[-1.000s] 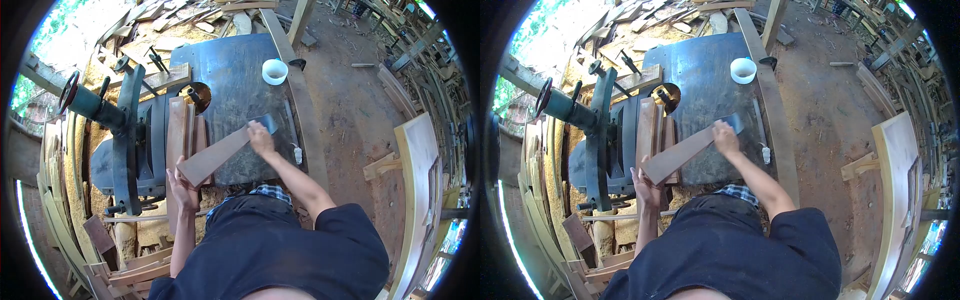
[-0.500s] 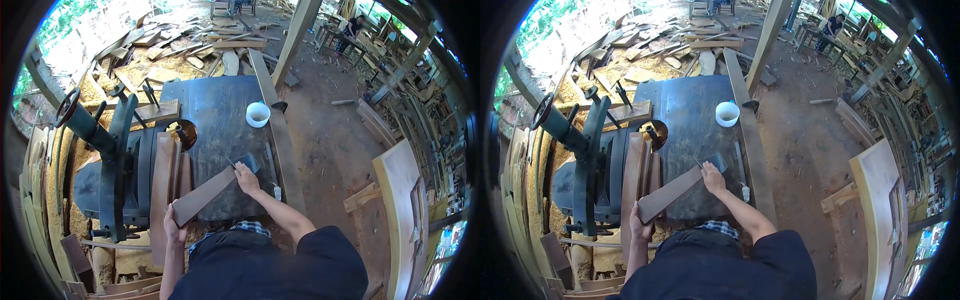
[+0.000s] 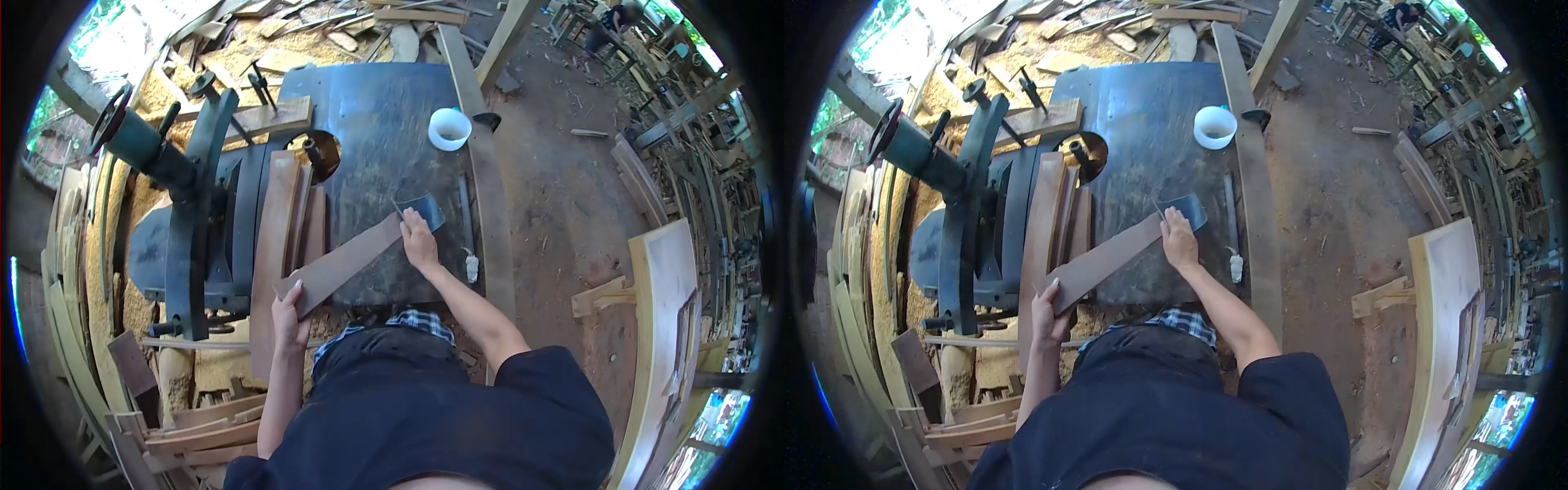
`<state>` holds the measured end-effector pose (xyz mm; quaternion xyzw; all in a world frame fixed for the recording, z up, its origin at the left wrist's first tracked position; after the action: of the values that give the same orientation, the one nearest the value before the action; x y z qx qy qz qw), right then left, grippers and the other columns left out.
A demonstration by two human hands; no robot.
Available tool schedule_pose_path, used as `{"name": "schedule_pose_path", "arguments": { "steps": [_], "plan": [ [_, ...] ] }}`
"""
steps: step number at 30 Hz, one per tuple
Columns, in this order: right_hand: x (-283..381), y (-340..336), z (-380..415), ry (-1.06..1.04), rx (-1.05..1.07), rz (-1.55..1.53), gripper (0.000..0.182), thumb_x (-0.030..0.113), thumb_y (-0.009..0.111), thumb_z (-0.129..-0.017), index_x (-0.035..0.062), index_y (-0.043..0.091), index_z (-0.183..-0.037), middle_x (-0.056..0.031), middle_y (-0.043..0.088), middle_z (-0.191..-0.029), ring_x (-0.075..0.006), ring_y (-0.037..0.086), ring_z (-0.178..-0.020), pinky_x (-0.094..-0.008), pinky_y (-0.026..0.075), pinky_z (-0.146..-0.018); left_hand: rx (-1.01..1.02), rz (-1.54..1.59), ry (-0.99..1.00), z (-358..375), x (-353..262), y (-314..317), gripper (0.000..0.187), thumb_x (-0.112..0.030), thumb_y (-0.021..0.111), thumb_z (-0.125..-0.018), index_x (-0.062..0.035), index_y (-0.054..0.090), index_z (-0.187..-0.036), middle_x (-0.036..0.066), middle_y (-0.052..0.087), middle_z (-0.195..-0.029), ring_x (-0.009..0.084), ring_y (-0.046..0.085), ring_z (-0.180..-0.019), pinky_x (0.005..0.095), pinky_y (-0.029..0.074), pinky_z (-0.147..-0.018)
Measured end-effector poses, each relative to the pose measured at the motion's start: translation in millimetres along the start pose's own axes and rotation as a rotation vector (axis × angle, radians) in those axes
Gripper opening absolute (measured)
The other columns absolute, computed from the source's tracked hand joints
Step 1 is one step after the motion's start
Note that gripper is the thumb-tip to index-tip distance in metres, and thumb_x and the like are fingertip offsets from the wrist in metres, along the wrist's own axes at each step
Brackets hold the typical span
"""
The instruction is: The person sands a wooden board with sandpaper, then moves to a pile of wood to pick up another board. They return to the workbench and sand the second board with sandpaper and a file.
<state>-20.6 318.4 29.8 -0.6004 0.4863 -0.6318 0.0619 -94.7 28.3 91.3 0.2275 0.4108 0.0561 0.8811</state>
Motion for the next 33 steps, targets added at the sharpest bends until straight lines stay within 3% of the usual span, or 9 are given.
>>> {"name": "schedule_pose_path", "arguments": {
  "steps": [2, 7, 11, 13, 15, 21, 23, 28, 33],
  "plan": [
    [27, -6, -2, 0.043, 0.041, -0.019, 0.038, 0.018, 0.048, -0.093, -0.0002, 0.049, -0.126, -0.0222, 0.05, -0.129, -0.0383, 0.045, -0.123, -0.0436, 0.035, -0.104, -0.022, -0.027, 0.026, -3, -2, 1, 0.038, -0.01, 0.057, -0.09, -0.0015, 0.05, -0.127, 0.012, 0.059, -0.116, 0.0229, 0.059, -0.104, 0.0395, 0.051, -0.089],
    [150, -8, 51, -0.579, 0.247, -0.158, 0.046, 0.007, 0.051, -0.084, 0.002, 0.049, -0.13, -0.0196, 0.049, -0.134, -0.0348, 0.047, -0.125, -0.0435, 0.036, -0.106, -0.059, 0.056, -0.04, -6, -3, 0, 0.04, -0.007, 0.054, -0.091, -0.0023, 0.048, -0.131, 0.012, 0.057, -0.119, 0.0231, 0.057, -0.108, 0.0414, 0.049, -0.092],
    [47, -4, 11, -0.362, 0.05, 0.022, 0.041, 0.011, 0.047, -0.088, 0.0002, 0.052, -0.127, -0.0217, 0.051, -0.13, -0.0349, 0.046, -0.125, -0.0432, 0.035, -0.107, -0.076, 0.032, -0.043, -2, -2, -2, 0.037, -0.01, 0.052, -0.092, -0.007, 0.05, -0.129, 0.01, 0.057, -0.119, 0.0249, 0.058, -0.107, 0.0454, 0.052, -0.089],
    [-16, -19, -8, 0.073, 0.004, 0.0, 0.04, 0.021, 0.041, -0.096, -0.0044, 0.051, -0.125, -0.023, 0.05, -0.131, -0.0369, 0.042, -0.127, -0.044, 0.033, -0.106, -0.058, -0.009, -0.003, -1, -4, 0, 0.038, -0.009, 0.051, -0.092, -0.0074, 0.049, -0.13, 0.01, 0.057, -0.121, 0.0241, 0.058, -0.107, 0.0444, 0.051, -0.089],
    [-44, -8, -8, 0.111, -0.073, 0.124, 0.041, 0.024, 0.04, -0.097, -0.0041, 0.052, -0.125, -0.0231, 0.05, -0.131, -0.0378, 0.043, -0.126, -0.0442, 0.033, -0.105, -0.062, -0.006, 0.014, -4, -3, -3, 0.039, -0.009, 0.051, -0.092, -0.0074, 0.049, -0.131, 0.01, 0.057, -0.121, 0.0239, 0.058, -0.107, 0.0435, 0.051, -0.089],
    [122, -9, 48, -0.415, 0.302, -0.176, 0.062, 0.003, 0.06, -0.08, 0.0045, 0.041, -0.139, -0.0175, 0.043, -0.141, -0.0335, 0.039, -0.133, -0.0433, 0.028, -0.112, -0.097, -0.015, 0.015, 3, -15, 10, 0.039, -0.007, 0.052, -0.092, -0.0005, 0.048, -0.13, 0.014, 0.057, -0.119, 0.0252, 0.058, -0.108, 0.0433, 0.053, -0.086],
    [93, -7, 37, -0.449, 0.262, -0.098, 0.05, 0.007, 0.051, -0.086, 0.0044, 0.045, -0.136, -0.0183, 0.044, -0.141, -0.0329, 0.039, -0.133, -0.0437, 0.029, -0.112, -0.059, -0.037, -0.073, 3, -7, 9, 0.037, -0.011, 0.05, -0.094, 0.0, 0.047, -0.129, 0.016, 0.055, -0.121, 0.0278, 0.059, -0.107, 0.049, 0.053, -0.09],
    [-61, -33, -27, 0.245, 0.115, 0.002, 0.043, 0.03, 0.038, -0.099, 0.0028, 0.05, -0.13, -0.019, 0.05, -0.134, -0.0348, 0.045, -0.125, -0.0384, 0.037, -0.103, 0.019, -0.028, -0.063, 11, -2, 18, 0.037, -0.011, 0.051, -0.094, 0.0038, 0.048, -0.127, 0.017, 0.056, -0.12, 0.0291, 0.06, -0.107, 0.0486, 0.054, -0.089],
    [-66, -67, -39, 0.272, 0.046, -0.069, 0.049, 0.042, 0.038, -0.098, 0.0064, 0.051, -0.13, -0.0263, 0.06, -0.114, -0.0425, 0.057, -0.106, -0.0449, 0.044, -0.088, 0.167, -0.355, 0.35, 34, -50, 47, 0.038, -0.009, 0.061, -0.089, 0.0026, 0.053, -0.125, 0.013, 0.061, -0.117, 0.0191, 0.06, -0.104, 0.0333, 0.052, -0.085]
  ]
}}
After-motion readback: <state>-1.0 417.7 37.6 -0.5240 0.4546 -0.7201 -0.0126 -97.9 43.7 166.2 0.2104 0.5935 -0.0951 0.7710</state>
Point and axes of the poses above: each hand's wrist, its own z-axis away from the middle knuckle, its own y-axis out of the palm, x = y × z, the point moved 6 cm from there along -z, towards the middle knuckle
